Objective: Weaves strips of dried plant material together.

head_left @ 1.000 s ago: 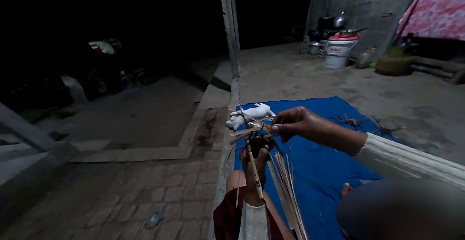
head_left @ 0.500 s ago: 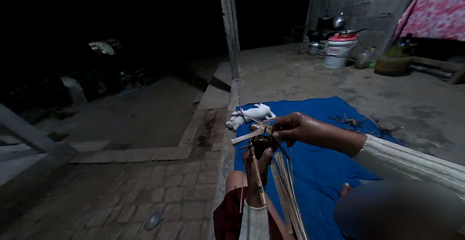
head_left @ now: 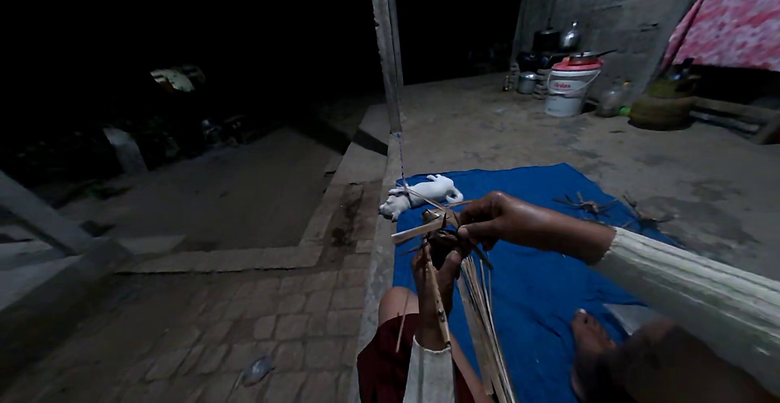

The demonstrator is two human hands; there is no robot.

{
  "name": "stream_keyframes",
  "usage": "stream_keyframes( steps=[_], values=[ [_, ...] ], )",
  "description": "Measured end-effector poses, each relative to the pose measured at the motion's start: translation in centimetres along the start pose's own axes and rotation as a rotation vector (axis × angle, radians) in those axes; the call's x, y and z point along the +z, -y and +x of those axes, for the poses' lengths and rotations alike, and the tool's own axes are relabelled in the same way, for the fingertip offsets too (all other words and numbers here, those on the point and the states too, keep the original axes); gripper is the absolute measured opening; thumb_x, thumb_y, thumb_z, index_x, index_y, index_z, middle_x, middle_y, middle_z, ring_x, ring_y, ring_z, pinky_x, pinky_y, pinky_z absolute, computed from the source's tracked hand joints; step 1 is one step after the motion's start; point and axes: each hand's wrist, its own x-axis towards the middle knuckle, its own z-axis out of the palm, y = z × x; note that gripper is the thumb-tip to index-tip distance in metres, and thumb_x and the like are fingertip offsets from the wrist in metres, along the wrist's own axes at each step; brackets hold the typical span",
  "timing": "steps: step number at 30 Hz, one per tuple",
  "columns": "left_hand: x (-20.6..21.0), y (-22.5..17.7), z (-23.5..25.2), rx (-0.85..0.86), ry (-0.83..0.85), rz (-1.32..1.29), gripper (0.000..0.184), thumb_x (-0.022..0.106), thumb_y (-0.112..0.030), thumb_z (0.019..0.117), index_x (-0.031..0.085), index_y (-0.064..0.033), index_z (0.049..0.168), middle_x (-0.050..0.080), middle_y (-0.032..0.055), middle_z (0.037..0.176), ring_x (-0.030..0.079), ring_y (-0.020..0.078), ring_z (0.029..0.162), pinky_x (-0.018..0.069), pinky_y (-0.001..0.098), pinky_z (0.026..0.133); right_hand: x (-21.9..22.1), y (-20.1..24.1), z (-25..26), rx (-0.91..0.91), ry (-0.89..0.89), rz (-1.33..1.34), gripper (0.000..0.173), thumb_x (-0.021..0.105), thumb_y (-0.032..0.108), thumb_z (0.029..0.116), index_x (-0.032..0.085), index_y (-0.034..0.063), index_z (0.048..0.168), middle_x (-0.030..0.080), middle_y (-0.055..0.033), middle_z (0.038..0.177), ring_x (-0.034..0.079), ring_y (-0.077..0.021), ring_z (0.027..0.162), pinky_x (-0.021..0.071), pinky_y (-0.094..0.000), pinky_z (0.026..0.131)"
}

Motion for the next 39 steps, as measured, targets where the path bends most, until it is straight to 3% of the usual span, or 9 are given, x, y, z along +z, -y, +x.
stream_keyframes(
  steps=[2, 7, 12, 18, 27, 29, 31, 33, 39],
  values=[
    [0.0, 0.2, 0.0, 0.007, -0.014, 0.022, 0.041, 0.082, -0.016, 0.0799, 0.062, 0.0014, 0.112, 0.072, 0.001, 0.095, 0.07, 0.0074, 0.088, 0.0595, 0.0282, 0.083, 0.1, 0.0, 0.0, -0.03, 0.005, -0.117, 0.014, 0.062, 0.013, 0.1021, 0.068, 0.0007, 0.099, 0.061, 0.0, 0.078, 0.057, -0.0026, 0.065, 0.0499, -0.0183, 0.064],
    [-0.1, 0.7, 0.1, 0.058, -0.022, 0.136, 0.028, 0.074, -0.01, 0.0829, 0.065, 0.0023, 0.106, 0.07, -0.0011, 0.09, 0.067, 0.0033, 0.081, 0.0565, 0.0224, 0.073, 0.1, -0.1, 0.1, -0.082, 0.019, -0.353, 0.016, 0.061, 0.013, 0.1024, 0.069, -0.0004, 0.099, 0.063, -0.0043, 0.082, 0.055, -0.006, 0.069, 0.0484, -0.0239, 0.068],
    [-0.3, 0.5, 0.2, 0.065, -0.011, 0.092, 0.037, 0.077, -0.014, 0.0828, 0.062, 0.0033, 0.112, 0.071, 0.0006, 0.096, 0.069, 0.0056, 0.089, 0.0582, 0.0262, 0.083, -0.1, -0.4, 0.0, -0.149, 0.022, -0.3, 0.015, 0.063, 0.013, 0.1012, 0.07, 0.0001, 0.099, 0.063, -0.0012, 0.079, 0.054, -0.0008, 0.066, 0.047, -0.018, 0.065],
    [0.4, -0.1, -0.2, 0.017, -0.093, 0.146, 0.036, 0.066, 0.005, 0.0822, 0.056, 0.0086, 0.117, 0.067, 0.0004, 0.098, 0.066, 0.0017, 0.09, 0.0566, 0.0222, 0.083, 0.7, -0.4, 0.0, -0.193, 0.021, -0.417, 0.012, 0.062, 0.009, 0.0992, 0.069, -0.0009, 0.099, 0.059, -0.005, 0.08, 0.049, -0.0073, 0.068, 0.0432, -0.025, 0.064],
    [0.1, 0.8, 0.1, 0.186, 0.043, 0.051, 0.044, 0.085, -0.032, 0.0795, 0.066, -0.0022, 0.106, 0.071, -0.0054, 0.093, 0.068, 0.0014, 0.087, 0.058, 0.023, 0.081, 0.1, 0.4, -0.2, -0.086, 0.107, -0.209, 0.012, 0.058, 0.006, 0.0995, 0.067, 0.0018, 0.092, 0.061, 0.0005, 0.08, 0.054, -0.0022, 0.07, 0.0445, -0.0205, 0.066],
    [0.2, 0.4, 0.1, 0.153, 0.039, 0.037, 0.035, 0.082, -0.022, 0.0821, 0.065, -0.0022, 0.107, 0.071, -0.0055, 0.092, 0.067, 0.0002, 0.083, 0.0569, 0.0209, 0.075, 0.1, 0.2, -0.2, -0.099, 0.11, -0.219, 0.012, 0.059, 0.007, 0.1, 0.067, 0.0011, 0.092, 0.061, 0.0002, 0.079, 0.053, -0.0018, 0.068, 0.0436, -0.0192, 0.064],
    [0.4, -0.5, 0.1, 0.094, -0.014, 0.15, 0.027, 0.068, 0.0, 0.0821, 0.059, 0.0038, 0.108, 0.068, -0.0046, 0.09, 0.064, -0.0028, 0.08, 0.0544, 0.0169, 0.072, 0.0, 0.0, -0.2, -0.134, 0.102, -0.231, 0.013, 0.06, 0.009, 0.101, 0.068, -0.001, 0.098, 0.061, -0.0015, 0.08, 0.052, -0.0018, 0.066, 0.0441, -0.0187, 0.062],
    [0.3, -0.9, 0.1, 0.096, -0.02, 0.25, 0.028, 0.064, 0.008, 0.0821, 0.059, 0.0124, 0.109, 0.067, -0.0013, 0.092, 0.064, -0.0029, 0.085, 0.0548, 0.0174, 0.08, -0.2, -0.1, -0.3, -0.158, 0.078, -0.209, 0.016, 0.06, 0.012, 0.1023, 0.069, -0.0008, 0.104, 0.063, -0.0014, 0.081, 0.054, -0.0017, 0.066, 0.0477, -0.0185, 0.064],
    [0.1, -0.6, 0.2, 0.086, 0.102, 0.244, 0.033, 0.074, -0.007, 0.0796, 0.062, 0.0079, 0.106, 0.07, -0.0001, 0.096, 0.068, 0.0014, 0.089, 0.0577, 0.0205, 0.08, -0.3, 0.0, -0.2, -0.139, 0.017, -0.132, 0.011, 0.061, 0.01, 0.1015, 0.068, 0.0007, 0.101, 0.064, 0.0, 0.078, 0.058, -0.0018, 0.064, 0.0509, -0.0173, 0.064]
  ],
)
